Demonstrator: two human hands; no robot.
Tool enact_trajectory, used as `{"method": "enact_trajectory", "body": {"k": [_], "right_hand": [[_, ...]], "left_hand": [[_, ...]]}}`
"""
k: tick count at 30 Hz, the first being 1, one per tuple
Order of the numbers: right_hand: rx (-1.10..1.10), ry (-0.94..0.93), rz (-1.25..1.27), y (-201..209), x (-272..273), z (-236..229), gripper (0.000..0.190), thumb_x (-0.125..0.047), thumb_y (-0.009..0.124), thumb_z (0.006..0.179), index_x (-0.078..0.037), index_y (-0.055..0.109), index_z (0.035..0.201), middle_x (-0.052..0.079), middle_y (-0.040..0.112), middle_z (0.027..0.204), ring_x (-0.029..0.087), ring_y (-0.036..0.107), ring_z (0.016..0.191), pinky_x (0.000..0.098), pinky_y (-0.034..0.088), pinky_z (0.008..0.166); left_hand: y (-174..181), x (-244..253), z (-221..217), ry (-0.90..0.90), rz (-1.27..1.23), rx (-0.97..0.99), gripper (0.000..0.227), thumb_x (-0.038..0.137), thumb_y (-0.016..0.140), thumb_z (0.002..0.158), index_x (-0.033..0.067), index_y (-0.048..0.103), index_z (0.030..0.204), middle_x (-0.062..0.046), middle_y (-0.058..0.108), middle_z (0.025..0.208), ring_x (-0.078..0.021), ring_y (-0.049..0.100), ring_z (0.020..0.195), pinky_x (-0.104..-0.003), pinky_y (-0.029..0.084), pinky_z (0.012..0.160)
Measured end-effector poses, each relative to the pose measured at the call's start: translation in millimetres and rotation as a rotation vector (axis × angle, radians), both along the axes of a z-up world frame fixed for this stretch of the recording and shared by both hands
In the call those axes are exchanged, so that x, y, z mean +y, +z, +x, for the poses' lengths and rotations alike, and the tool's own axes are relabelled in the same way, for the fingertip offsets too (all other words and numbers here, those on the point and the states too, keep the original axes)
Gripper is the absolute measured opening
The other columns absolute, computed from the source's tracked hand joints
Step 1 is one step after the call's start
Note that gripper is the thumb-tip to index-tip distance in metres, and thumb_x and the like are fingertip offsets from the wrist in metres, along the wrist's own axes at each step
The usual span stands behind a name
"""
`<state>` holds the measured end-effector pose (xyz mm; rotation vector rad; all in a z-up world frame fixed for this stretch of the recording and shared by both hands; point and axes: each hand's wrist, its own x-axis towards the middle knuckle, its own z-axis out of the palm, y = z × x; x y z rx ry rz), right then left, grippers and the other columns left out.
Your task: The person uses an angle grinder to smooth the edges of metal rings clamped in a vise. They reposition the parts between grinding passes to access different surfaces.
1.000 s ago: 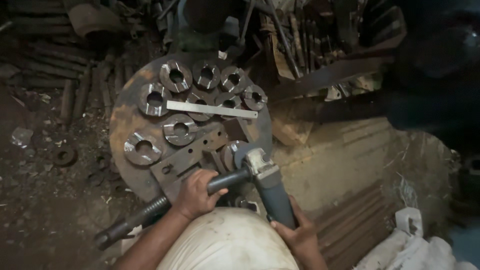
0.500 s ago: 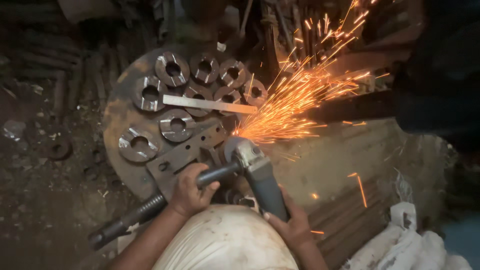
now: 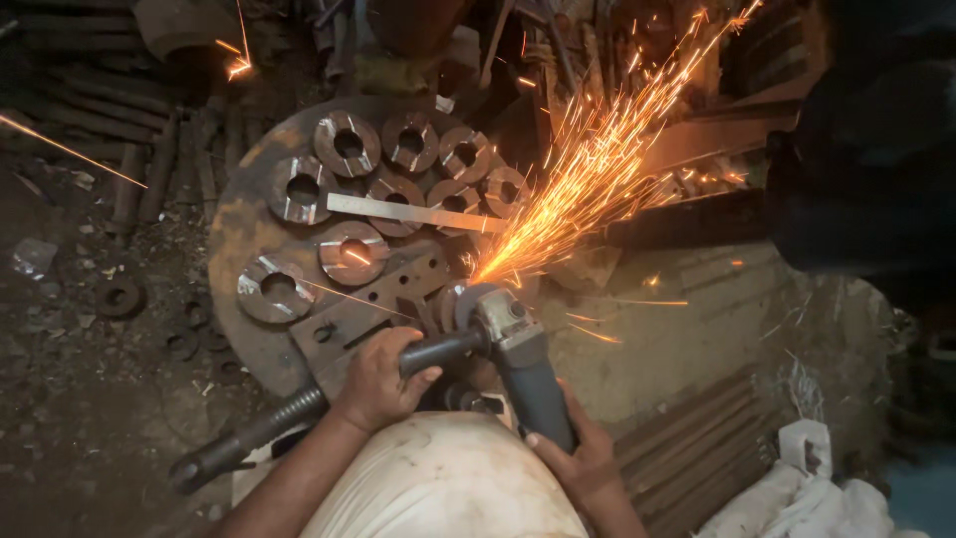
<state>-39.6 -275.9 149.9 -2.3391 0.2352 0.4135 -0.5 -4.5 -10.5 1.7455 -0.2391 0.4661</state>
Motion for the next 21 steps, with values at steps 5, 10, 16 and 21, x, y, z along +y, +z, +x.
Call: {"method": "enact_trajectory", "body": {"k": [5, 10, 16, 21], "right_hand": [[0.072, 0.004, -0.153, -4.5, -3.3, -2.3, 0.088, -0.022, 0.084, 0.075, -0.014, 0.043, 0.152, 0.016, 0.075, 0.118, 0.018, 0.073, 0.105, 0.0320, 0.056, 0.090], [0.036, 0.046, -0.079, 2.8, -1.5, 0.1, 0.086, -0.023, 0.084, 0.075, -0.013, 0.044, 0.150, 0.017, 0.076, 0.118, 0.021, 0.075, 0.105, 0.0331, 0.056, 0.090], [0.039, 0.032, -0.119, -2.7, 1.5, -2.1, 0.086, -0.024, 0.085, 0.078, -0.011, 0.042, 0.151, 0.019, 0.073, 0.120, 0.021, 0.071, 0.109, 0.0336, 0.054, 0.093], [-0.050, 0.105, -0.017, 4.3, 3.6, 0.0, 0.085, -0.019, 0.083, 0.078, -0.008, 0.040, 0.151, 0.021, 0.067, 0.132, 0.022, 0.066, 0.118, 0.0352, 0.050, 0.097]], "left_hand": [[-3.0, -1.5, -4.4, 0.021, -0.022, 0.149, 0.055, 0.035, 0.076, 0.089, 0.0030, 0.051, 0.127, -0.022, 0.067, 0.108, -0.0432, 0.066, 0.094, -0.048, 0.055, 0.084], [4.5, 2.5, -1.1, -0.035, 0.089, 0.024, 0.053, 0.038, 0.076, 0.087, 0.0051, 0.053, 0.122, -0.021, 0.066, 0.108, -0.0425, 0.066, 0.095, -0.048, 0.054, 0.086], [12.4, 6.0, -4.0, -0.118, -0.117, 0.663, 0.051, 0.037, 0.079, 0.079, 0.0067, 0.060, 0.116, -0.018, 0.070, 0.091, -0.0358, 0.071, 0.078, -0.044, 0.057, 0.074], [12.9, 5.9, -2.4, -0.066, 0.014, 0.182, 0.057, 0.036, 0.079, 0.084, 0.0036, 0.054, 0.125, -0.020, 0.067, 0.102, -0.0385, 0.067, 0.089, -0.045, 0.055, 0.080]]}}
